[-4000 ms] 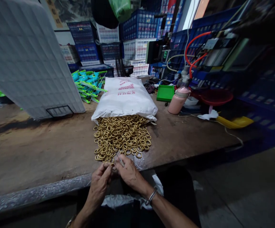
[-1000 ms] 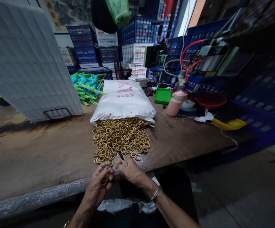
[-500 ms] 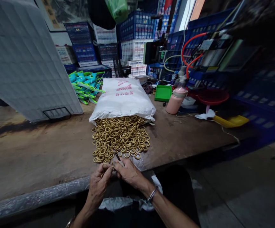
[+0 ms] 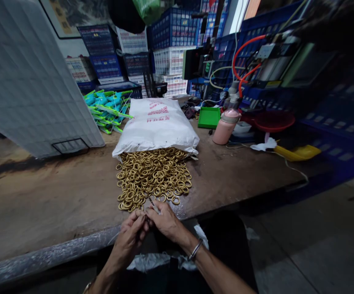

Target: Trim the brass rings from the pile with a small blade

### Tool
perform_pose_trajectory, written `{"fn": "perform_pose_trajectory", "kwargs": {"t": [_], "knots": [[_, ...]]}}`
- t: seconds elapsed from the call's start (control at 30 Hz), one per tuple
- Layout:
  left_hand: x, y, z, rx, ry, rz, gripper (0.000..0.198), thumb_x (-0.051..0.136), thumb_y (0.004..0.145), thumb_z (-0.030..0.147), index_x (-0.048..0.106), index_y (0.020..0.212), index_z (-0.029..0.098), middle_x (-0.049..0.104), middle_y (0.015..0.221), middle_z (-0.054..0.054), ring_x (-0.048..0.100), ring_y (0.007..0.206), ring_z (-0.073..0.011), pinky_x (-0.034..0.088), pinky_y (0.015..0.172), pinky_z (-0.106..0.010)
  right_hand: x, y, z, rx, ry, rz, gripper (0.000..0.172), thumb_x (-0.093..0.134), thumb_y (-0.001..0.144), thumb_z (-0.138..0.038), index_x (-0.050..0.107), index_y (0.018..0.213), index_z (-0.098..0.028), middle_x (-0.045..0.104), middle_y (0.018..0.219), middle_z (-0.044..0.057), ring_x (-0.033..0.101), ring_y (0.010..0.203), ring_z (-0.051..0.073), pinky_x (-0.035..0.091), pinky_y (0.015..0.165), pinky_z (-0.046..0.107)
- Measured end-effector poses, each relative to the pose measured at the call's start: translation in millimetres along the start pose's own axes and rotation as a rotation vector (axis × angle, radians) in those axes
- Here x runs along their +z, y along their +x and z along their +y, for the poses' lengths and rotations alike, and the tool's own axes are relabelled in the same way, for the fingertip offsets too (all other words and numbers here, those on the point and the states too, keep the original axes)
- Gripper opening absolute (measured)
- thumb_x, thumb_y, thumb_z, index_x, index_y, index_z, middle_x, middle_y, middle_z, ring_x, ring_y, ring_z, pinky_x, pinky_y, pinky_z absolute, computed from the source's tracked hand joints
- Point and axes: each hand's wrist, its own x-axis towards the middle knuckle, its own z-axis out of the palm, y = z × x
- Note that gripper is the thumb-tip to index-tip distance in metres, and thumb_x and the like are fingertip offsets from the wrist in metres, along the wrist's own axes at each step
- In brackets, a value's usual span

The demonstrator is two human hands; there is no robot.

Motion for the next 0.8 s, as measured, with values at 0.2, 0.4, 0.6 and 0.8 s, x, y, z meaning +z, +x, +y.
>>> {"fn": "perform_pose_trajectory", "kwargs": {"t": [0.2,0.4,0.6,0.8], "knots": [[0.5,-3,3,0.002,-0.032,0.022,0.027,0.055,0.076,0.042,0.049,0.070,0.017,0.047,0.057,0.005,0.029,0.040,-0.0032,0.020,0.039,-0.016,-2,2,3,-0.020,-0.091,0.046,0.018,0.037,0.080,-0.026,0.049,0.070,-0.017,0.048,0.056,-0.003,0.044,0.053,0.009,0.034,0.054,0.020],[1.4,1,4,-0.020,0.018,0.124,0.034,0.059,0.069,0.050,0.047,0.070,0.018,0.050,0.055,0.005,0.032,0.039,-0.0035,0.021,0.037,-0.015,-2,-6,9,-0.162,-0.599,0.025,0.012,0.039,0.074,-0.014,0.049,0.073,-0.019,0.051,0.062,-0.002,0.044,0.058,0.011,0.029,0.056,0.021],[-1.8,5,-1,-0.007,0.055,0.157,0.034,0.060,0.068,0.050,0.046,0.069,0.019,0.048,0.052,0.006,0.031,0.037,-0.0033,0.021,0.037,-0.016,-2,-9,10,-0.206,-0.772,-0.019,0.026,0.038,0.068,-0.008,0.050,0.088,-0.019,0.053,0.067,-0.002,0.044,0.060,0.012,0.026,0.056,0.022],[0.5,-14,8,0.079,0.090,0.090,0.031,0.059,0.072,0.043,0.045,0.063,0.017,0.046,0.051,0.005,0.033,0.040,-0.0035,0.024,0.039,-0.016,-7,-5,9,-0.151,-0.923,-0.035,0.025,0.038,0.070,-0.010,0.050,0.091,-0.018,0.056,0.069,0.001,0.047,0.062,0.013,0.024,0.056,0.024]]}}
